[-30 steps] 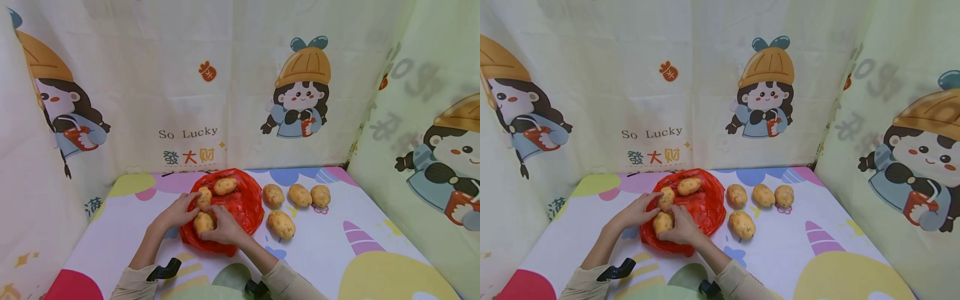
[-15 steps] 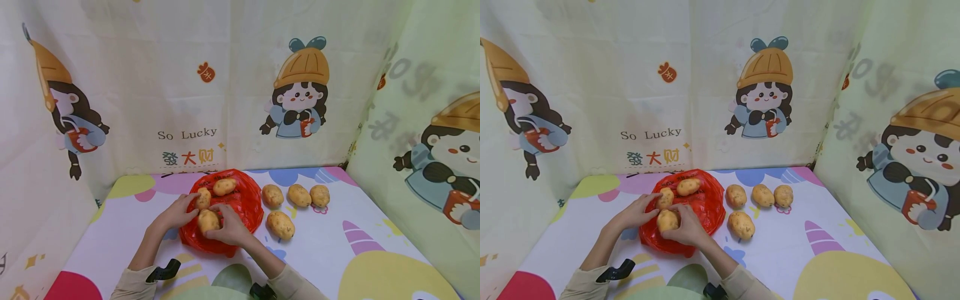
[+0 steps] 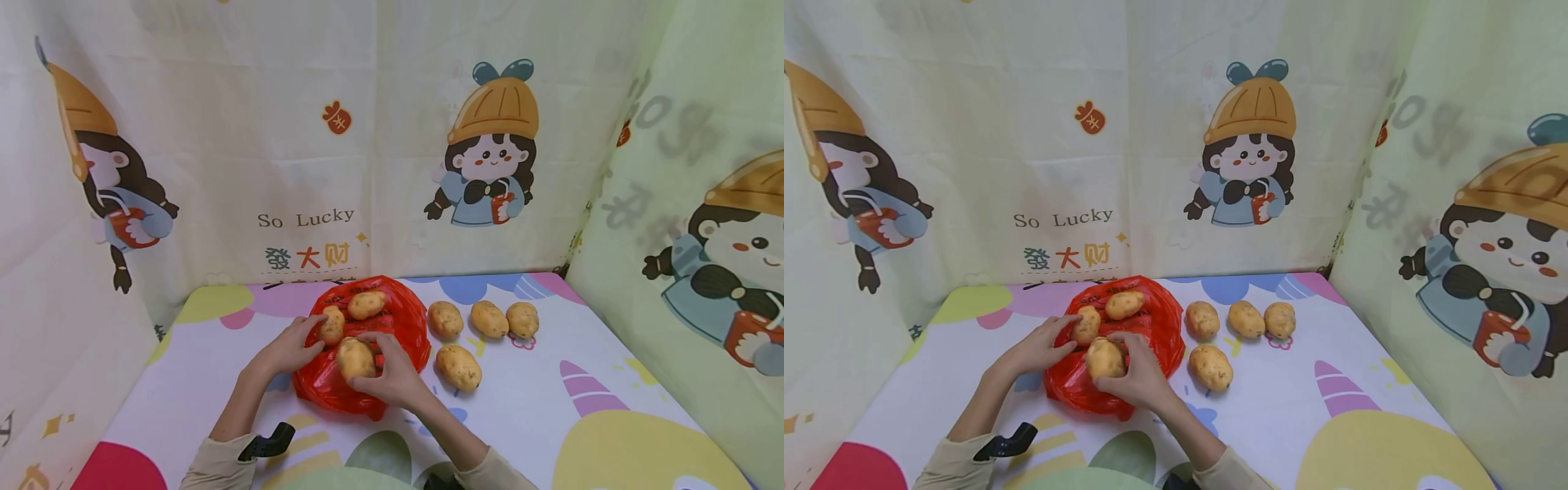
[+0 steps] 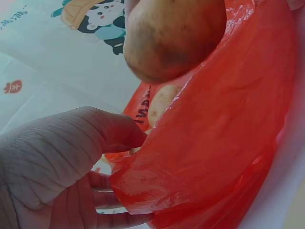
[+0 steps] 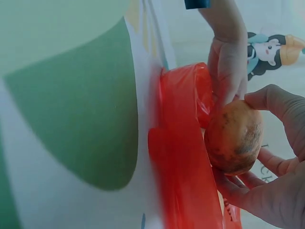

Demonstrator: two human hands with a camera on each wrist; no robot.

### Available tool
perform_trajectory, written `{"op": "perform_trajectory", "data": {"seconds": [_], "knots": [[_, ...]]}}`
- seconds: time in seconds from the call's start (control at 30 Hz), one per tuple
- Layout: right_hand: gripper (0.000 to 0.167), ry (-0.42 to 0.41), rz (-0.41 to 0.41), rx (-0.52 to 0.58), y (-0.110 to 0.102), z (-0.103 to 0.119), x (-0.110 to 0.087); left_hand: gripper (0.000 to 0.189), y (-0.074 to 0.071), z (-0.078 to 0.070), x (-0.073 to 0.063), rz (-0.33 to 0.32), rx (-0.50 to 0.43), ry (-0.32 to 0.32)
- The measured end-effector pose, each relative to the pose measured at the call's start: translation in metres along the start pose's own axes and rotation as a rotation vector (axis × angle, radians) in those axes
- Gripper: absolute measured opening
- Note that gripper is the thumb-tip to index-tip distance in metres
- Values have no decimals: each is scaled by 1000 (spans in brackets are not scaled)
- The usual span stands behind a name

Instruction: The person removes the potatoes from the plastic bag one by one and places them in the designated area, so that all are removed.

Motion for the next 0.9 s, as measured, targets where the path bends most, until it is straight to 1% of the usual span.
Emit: {"op": "perform_trajectory", "data": {"seconds": [0.1, 0.27, 0.53, 0.9], "knots": [[63, -16, -12, 32, -4, 1, -5, 60, 0, 0, 0, 6, -3, -16], [64, -34, -54, 47, -11, 2, -13, 61, -1, -2, -1, 10, -2, -21], [64, -73, -107, 15, -20, 4, -22, 60, -1, -3, -2, 6, 0, -10], [64, -86, -178, 4, -38, 5, -31, 61, -1, -4, -2, 14, -8, -12]]}}
Point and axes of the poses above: each hand's wrist, its own x-axis towards the middle knuckle, its own y-axis out of the palm, z = x × y, the point moved 2 cm from there along x, towards the middle knuckle, and after that the axes turned 14 degrees about x, right-handed, at the moved point
